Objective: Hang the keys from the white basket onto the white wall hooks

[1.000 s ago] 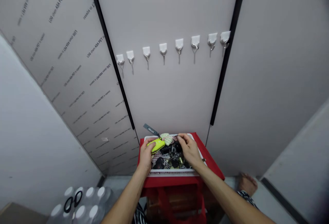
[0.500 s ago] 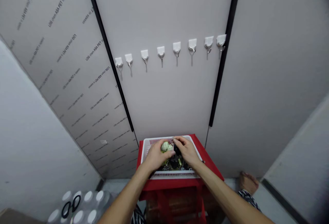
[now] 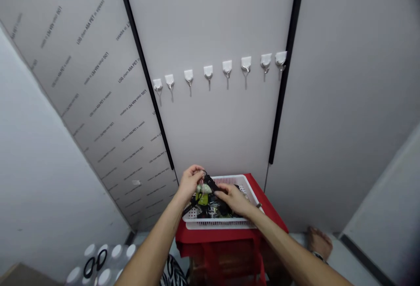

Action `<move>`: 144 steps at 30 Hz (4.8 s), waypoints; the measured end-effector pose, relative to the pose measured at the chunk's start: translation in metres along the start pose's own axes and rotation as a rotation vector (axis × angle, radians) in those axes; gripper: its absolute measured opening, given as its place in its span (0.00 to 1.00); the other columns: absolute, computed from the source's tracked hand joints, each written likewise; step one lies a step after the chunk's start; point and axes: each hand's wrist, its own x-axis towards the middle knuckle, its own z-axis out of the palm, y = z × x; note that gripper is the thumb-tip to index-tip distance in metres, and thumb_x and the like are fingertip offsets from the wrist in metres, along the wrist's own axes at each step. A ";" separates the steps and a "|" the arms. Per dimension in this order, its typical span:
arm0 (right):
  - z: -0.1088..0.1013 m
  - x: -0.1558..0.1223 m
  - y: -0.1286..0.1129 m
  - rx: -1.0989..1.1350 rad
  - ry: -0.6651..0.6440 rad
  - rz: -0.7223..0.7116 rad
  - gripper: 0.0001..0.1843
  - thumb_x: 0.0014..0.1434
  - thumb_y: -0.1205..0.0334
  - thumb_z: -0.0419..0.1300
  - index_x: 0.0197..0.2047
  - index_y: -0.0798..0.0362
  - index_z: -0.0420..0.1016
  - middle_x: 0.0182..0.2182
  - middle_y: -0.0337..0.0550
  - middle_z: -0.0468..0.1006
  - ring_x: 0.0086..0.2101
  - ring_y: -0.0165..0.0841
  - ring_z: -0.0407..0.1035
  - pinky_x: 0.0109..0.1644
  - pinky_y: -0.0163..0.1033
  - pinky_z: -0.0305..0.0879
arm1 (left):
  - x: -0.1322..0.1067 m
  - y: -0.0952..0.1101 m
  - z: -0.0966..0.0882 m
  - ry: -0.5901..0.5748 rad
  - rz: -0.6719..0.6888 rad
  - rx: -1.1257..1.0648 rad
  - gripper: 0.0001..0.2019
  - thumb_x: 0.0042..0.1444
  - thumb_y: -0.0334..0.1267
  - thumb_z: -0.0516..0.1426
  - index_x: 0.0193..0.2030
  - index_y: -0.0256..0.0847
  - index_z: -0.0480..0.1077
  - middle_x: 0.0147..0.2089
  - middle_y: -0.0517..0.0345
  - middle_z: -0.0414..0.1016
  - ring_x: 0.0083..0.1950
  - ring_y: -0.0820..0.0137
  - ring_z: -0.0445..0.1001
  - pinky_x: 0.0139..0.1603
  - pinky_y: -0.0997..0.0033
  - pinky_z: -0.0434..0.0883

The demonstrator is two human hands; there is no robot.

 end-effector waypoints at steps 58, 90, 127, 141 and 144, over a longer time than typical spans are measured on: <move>0.057 0.216 -0.215 -0.321 0.716 -0.309 0.12 0.37 0.58 0.53 0.26 0.55 0.65 0.21 0.41 0.70 0.24 0.30 0.64 0.30 0.36 0.59 | 0.087 0.165 -0.088 0.400 0.314 0.349 0.12 0.37 0.40 0.53 0.29 0.35 0.67 0.21 0.60 0.65 0.17 0.80 0.59 0.17 0.80 0.60; -0.020 0.017 0.023 -0.925 0.091 0.089 0.15 0.44 0.64 0.48 0.36 0.55 0.67 0.32 0.46 0.71 0.35 0.33 0.62 0.38 0.34 0.53 | 0.001 -0.065 0.008 -0.241 0.131 1.214 0.19 0.34 0.37 0.54 0.38 0.38 0.63 0.38 0.50 0.64 0.41 0.63 0.61 0.39 0.69 0.57; 0.003 0.025 0.012 0.310 0.190 0.296 0.14 0.42 0.52 0.50 0.22 0.56 0.62 0.14 0.35 0.66 0.16 0.23 0.59 0.17 0.27 0.49 | -0.002 -0.045 0.009 -0.404 -0.121 0.026 0.11 0.33 0.32 0.52 0.28 0.36 0.67 0.21 0.62 0.63 0.24 0.78 0.58 0.28 0.77 0.56; -0.002 0.027 0.006 0.524 0.383 0.105 0.14 0.36 0.66 0.56 0.31 0.55 0.62 0.23 0.36 0.69 0.21 0.23 0.61 0.26 0.29 0.56 | -0.008 -0.055 0.014 -0.421 -0.046 0.287 0.13 0.36 0.35 0.53 0.32 0.36 0.66 0.23 0.62 0.63 0.25 0.77 0.58 0.27 0.78 0.56; -0.003 0.036 -0.011 0.463 0.409 0.074 0.14 0.36 0.66 0.56 0.31 0.55 0.61 0.23 0.37 0.69 0.22 0.24 0.62 0.26 0.30 0.57 | -0.006 -0.047 0.014 -0.354 -0.008 0.241 0.11 0.40 0.39 0.51 0.29 0.35 0.66 0.19 0.63 0.61 0.22 0.77 0.57 0.26 0.78 0.56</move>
